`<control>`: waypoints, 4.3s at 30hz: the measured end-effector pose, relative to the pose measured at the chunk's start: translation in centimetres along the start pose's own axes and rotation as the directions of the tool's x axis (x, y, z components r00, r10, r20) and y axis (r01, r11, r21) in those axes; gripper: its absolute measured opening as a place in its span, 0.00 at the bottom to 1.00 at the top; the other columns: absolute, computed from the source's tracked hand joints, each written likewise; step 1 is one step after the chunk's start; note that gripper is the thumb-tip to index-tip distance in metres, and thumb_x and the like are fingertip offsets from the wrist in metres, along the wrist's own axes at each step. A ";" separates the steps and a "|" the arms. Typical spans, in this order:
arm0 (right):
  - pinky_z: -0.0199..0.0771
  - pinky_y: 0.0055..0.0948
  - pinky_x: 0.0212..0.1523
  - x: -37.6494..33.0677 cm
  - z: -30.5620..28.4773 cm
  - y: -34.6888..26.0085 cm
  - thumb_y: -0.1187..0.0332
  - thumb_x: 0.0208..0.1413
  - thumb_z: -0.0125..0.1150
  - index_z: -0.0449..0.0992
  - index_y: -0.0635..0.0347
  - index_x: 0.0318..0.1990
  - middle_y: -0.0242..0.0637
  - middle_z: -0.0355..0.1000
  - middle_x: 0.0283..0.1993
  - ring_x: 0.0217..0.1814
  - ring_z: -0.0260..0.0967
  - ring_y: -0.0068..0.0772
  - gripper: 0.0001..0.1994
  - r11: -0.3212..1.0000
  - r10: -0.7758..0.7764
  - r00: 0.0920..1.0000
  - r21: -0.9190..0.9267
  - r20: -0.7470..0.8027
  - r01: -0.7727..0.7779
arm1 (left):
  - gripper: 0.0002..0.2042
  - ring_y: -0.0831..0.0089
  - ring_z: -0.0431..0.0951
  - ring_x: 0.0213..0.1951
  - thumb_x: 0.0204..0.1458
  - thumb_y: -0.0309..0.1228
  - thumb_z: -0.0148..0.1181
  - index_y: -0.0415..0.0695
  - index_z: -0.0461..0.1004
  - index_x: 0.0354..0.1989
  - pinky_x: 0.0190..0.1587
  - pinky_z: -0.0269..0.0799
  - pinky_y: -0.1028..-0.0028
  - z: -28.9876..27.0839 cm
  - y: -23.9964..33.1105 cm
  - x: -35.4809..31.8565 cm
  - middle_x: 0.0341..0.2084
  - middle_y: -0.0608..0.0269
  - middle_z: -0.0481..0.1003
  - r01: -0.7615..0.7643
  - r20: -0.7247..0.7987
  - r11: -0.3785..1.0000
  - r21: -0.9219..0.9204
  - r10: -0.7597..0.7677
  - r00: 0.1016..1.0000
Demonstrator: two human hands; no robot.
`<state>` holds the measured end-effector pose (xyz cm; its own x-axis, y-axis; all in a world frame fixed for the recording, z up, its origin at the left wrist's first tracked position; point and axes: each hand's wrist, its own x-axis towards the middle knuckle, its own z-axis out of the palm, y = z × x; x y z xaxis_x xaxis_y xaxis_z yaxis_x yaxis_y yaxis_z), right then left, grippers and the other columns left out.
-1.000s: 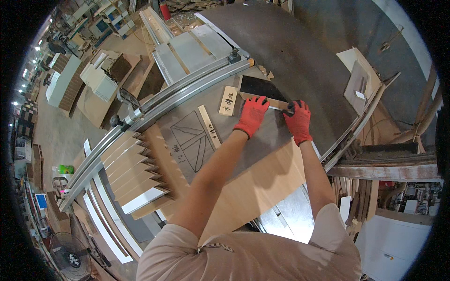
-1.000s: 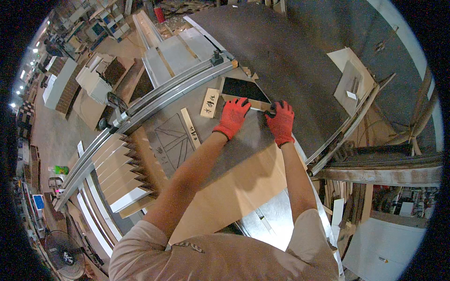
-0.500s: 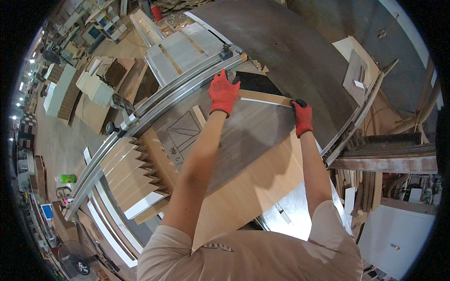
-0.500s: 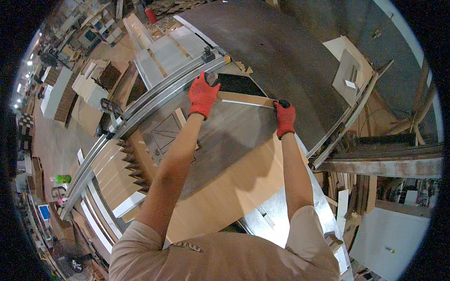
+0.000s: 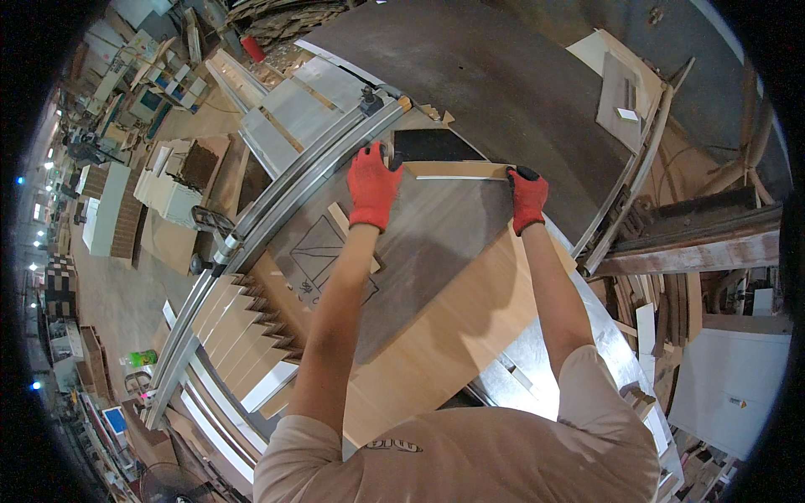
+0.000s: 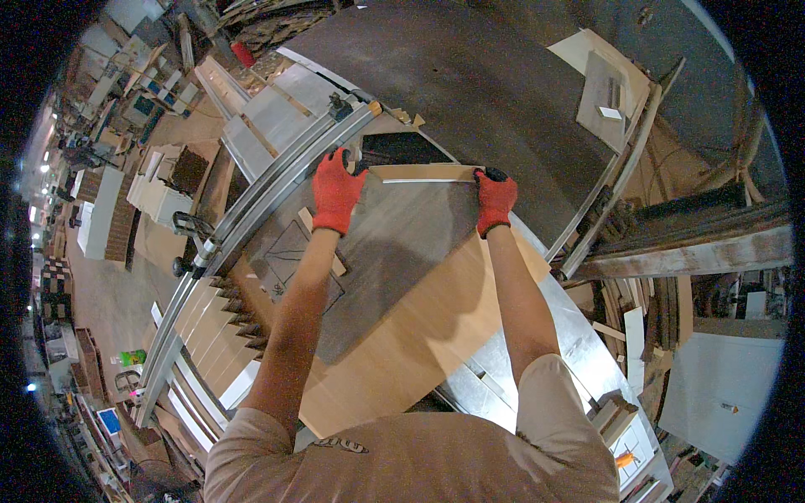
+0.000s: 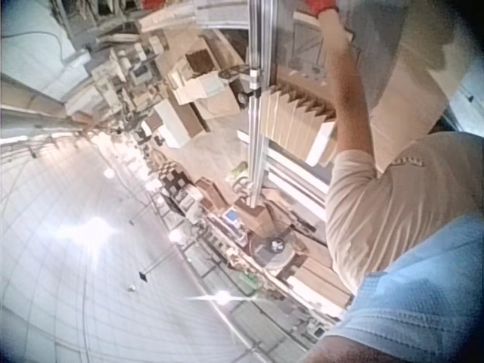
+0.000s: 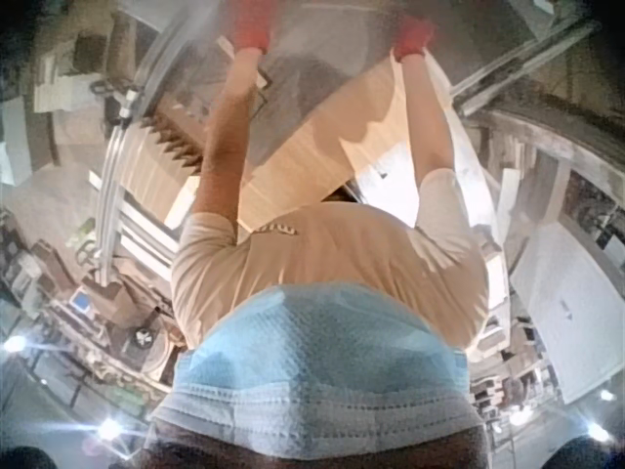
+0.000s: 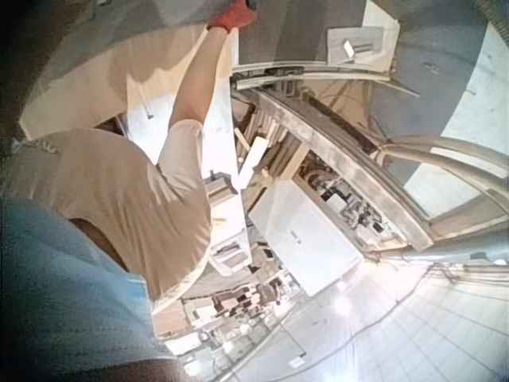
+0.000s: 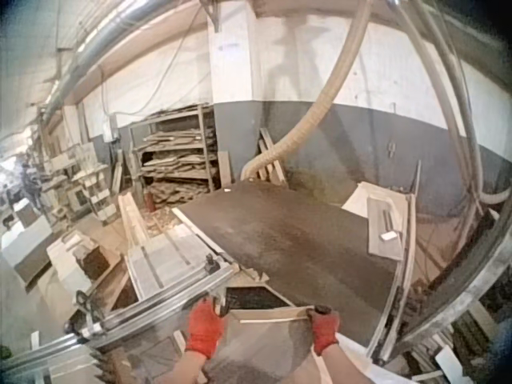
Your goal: The person picks up and organizes wooden slats on a table saw surface, then uses an air blow gun to remove sawdust from the machine and the wooden pieces.
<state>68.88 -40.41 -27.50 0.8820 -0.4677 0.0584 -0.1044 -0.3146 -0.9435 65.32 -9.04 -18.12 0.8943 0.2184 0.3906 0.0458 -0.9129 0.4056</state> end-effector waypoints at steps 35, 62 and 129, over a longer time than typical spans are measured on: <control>0.64 0.46 0.59 -3.8 -2.4 -6.9 0.59 0.43 0.70 0.73 0.54 0.55 0.41 0.69 0.56 0.59 0.64 0.49 0.29 0.555 -0.443 0.858 -0.672 0.261 0.491 | 0.19 0.54 0.76 0.51 0.48 0.34 0.67 0.50 0.74 0.50 0.51 0.73 0.60 6.2 2.3 -4.2 0.57 0.58 0.70 -0.202 0.054 0.951 -0.232 0.220 0.974; 0.77 0.42 0.44 -7.4 8.6 -10.0 0.69 0.54 0.56 0.79 0.60 0.46 0.45 0.70 0.50 0.51 0.68 0.45 0.13 0.159 -0.363 0.558 -0.540 0.746 0.826 | 0.38 0.53 0.69 0.55 0.37 0.55 0.70 0.48 0.69 0.57 0.57 0.58 0.50 -5.6 -16.5 1.4 0.51 0.56 0.72 0.161 -0.127 0.961 0.226 -0.134 0.983; 0.78 0.37 0.39 -8.1 8.4 -9.5 0.71 0.49 0.58 0.78 0.62 0.40 0.47 0.70 0.45 0.47 0.70 0.47 0.11 0.057 -0.402 0.569 -0.600 0.717 0.798 | 0.53 0.53 0.69 0.58 0.26 0.65 0.72 0.44 0.65 0.62 0.62 0.59 0.57 -6.7 -15.6 3.2 0.54 0.50 0.71 0.227 0.067 0.911 0.345 -0.266 0.962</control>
<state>66.63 -26.71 -21.71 0.8733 0.4531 0.1787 0.4216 -0.8870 0.1886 64.53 8.20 -17.66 0.8778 0.4293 0.2124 0.3986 -0.9007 0.1729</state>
